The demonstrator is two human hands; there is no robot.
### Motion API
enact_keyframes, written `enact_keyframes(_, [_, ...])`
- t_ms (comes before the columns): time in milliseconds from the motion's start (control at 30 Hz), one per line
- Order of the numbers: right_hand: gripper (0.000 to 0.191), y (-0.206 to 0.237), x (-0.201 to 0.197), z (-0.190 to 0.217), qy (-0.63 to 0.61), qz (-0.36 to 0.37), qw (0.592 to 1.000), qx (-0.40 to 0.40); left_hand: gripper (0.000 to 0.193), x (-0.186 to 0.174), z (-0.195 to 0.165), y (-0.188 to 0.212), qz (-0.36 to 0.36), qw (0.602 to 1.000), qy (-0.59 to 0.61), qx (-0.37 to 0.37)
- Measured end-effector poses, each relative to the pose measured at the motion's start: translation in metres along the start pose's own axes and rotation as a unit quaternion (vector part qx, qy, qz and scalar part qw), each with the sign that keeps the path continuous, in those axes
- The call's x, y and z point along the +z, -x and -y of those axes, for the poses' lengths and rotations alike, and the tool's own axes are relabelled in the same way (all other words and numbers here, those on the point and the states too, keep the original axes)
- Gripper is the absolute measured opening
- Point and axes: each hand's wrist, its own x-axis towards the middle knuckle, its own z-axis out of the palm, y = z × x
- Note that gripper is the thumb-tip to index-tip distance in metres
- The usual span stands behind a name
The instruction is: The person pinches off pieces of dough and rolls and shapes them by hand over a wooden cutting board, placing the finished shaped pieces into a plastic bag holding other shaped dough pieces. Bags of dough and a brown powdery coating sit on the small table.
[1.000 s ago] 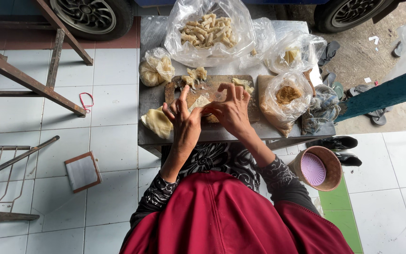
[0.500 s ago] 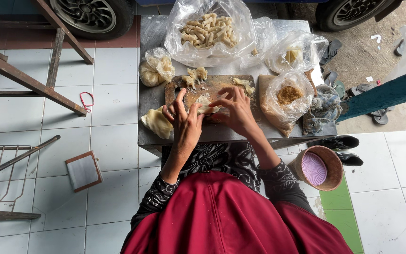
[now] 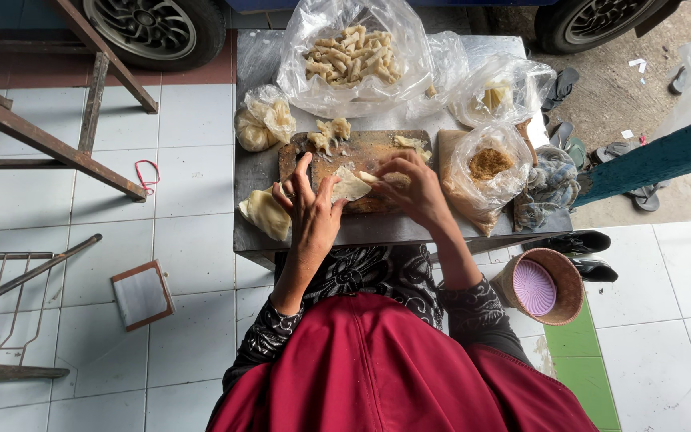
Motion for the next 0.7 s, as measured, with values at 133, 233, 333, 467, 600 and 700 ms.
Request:
enact_keyframes(133, [0.021,-0.012,-0.029,0.012,-0.135,0.018,0.991,0.0,0.023,0.001,-0.003,0.002,-0.005,1.0,0.013,0.021])
enact_keyframes(233, [0.016,-0.049,-0.048,0.023,-0.017,-0.073,0.996,0.037,0.019,0.001,-0.005,0.007,-0.001,1.0,0.01,0.023])
enact_keyframes(333, [0.025,-0.104,-0.057,0.029,0.092,-0.185,0.975,-0.079,0.017,-0.003,-0.006,0.015,-0.007,1.0,0.001,0.022])
enact_keyframes(467, [0.054,-0.104,-0.087,0.017,-0.019,-0.166,0.981,-0.098,0.019,-0.011,-0.006,0.017,-0.026,1.0,-0.015,-0.002])
enact_keyframes(600, [0.021,-0.032,-0.141,-0.009,0.045,-0.304,0.951,-0.018,0.016,-0.02,0.003,0.008,-0.065,0.994,-0.08,-0.035])
enact_keyframes(700, [0.008,0.014,-0.142,-0.029,0.235,-0.223,0.946,0.021,0.016,-0.02,0.005,0.007,-0.057,0.991,-0.11,-0.05])
